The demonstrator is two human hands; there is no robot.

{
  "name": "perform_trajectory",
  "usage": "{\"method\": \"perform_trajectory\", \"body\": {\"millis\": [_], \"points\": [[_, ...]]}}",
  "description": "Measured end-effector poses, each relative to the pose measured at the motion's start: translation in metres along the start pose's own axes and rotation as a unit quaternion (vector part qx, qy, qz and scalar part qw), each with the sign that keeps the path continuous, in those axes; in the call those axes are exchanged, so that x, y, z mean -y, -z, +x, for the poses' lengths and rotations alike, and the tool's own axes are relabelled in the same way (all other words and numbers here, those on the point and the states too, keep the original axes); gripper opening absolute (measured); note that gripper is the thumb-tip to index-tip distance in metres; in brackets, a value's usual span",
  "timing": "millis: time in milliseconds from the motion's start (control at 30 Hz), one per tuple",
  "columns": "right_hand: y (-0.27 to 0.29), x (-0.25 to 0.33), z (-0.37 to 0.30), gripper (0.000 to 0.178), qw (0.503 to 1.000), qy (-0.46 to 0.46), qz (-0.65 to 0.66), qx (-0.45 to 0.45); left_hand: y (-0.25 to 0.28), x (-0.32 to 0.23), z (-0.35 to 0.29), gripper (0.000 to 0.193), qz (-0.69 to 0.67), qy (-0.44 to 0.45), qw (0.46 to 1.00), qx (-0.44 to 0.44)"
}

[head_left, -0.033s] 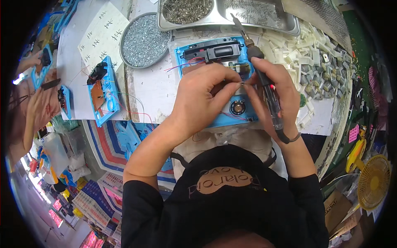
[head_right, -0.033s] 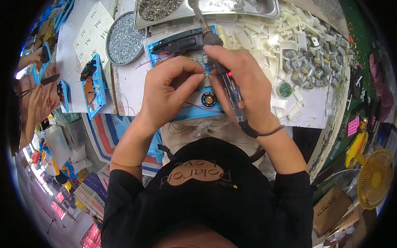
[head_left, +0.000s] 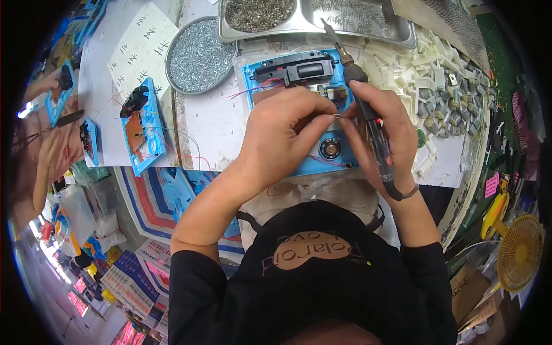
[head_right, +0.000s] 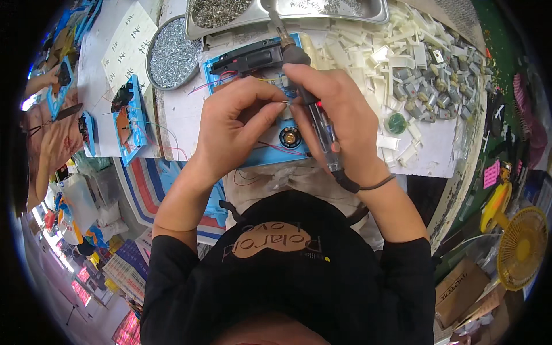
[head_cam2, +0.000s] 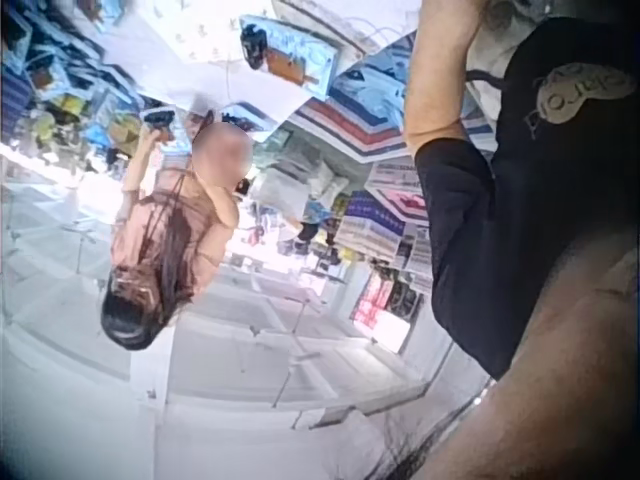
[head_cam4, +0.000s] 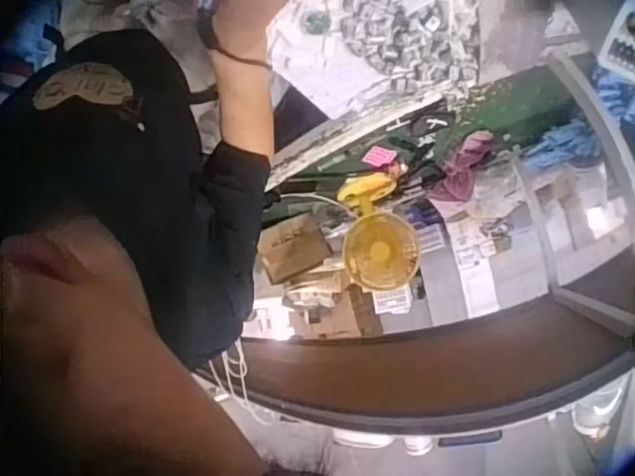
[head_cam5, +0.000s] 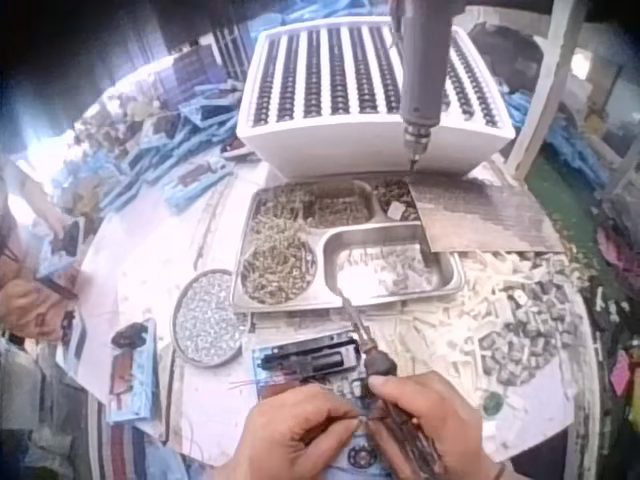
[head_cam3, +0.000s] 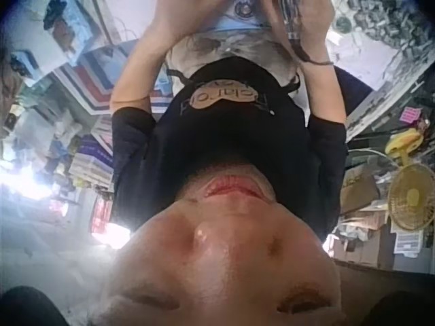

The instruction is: Assemble a blue electronic device by placing internal components and soldering wires.

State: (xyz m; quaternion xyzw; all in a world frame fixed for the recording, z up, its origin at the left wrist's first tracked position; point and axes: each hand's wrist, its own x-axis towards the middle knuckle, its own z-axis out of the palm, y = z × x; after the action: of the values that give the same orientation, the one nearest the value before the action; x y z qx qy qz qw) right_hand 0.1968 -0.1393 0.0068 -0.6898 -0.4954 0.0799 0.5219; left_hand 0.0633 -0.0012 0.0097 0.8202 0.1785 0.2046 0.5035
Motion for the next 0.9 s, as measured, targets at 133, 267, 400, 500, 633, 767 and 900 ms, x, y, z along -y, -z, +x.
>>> {"method": "perform_trajectory", "body": {"millis": [133,267,400,500,633,767,900], "points": [[0.039,0.002,-0.012,0.049,0.999,0.005,-0.018,-0.027,0.006,0.002,-0.004,0.012,0.073,-0.07,0.993,0.064],[0.09,0.003,-0.051,0.034,0.991,-0.076,0.106,-0.034,0.012,-0.004,-0.006,0.016,0.112,-0.098,0.983,0.111],[0.097,-0.001,-0.059,0.029,0.974,-0.098,0.199,0.04,0.013,0.0,-0.007,0.019,0.13,-0.116,0.977,0.122],[0.093,-0.003,-0.056,0.027,0.979,-0.086,0.17,0.073,0.011,0.0,-0.007,0.021,0.152,-0.128,0.972,0.124],[0.082,-0.003,-0.047,0.024,0.982,-0.056,0.15,0.096,0.01,0.001,-0.008,0.024,0.174,-0.144,0.968,0.112],[0.076,-0.005,-0.042,0.023,0.982,-0.034,0.149,0.108,0.008,0.0,-0.01,0.017,0.188,-0.143,0.966,0.104],[0.073,-0.006,-0.039,0.023,0.982,-0.025,0.144,0.117,0.007,0.002,-0.01,0.013,0.198,-0.15,0.964,0.098]]}}
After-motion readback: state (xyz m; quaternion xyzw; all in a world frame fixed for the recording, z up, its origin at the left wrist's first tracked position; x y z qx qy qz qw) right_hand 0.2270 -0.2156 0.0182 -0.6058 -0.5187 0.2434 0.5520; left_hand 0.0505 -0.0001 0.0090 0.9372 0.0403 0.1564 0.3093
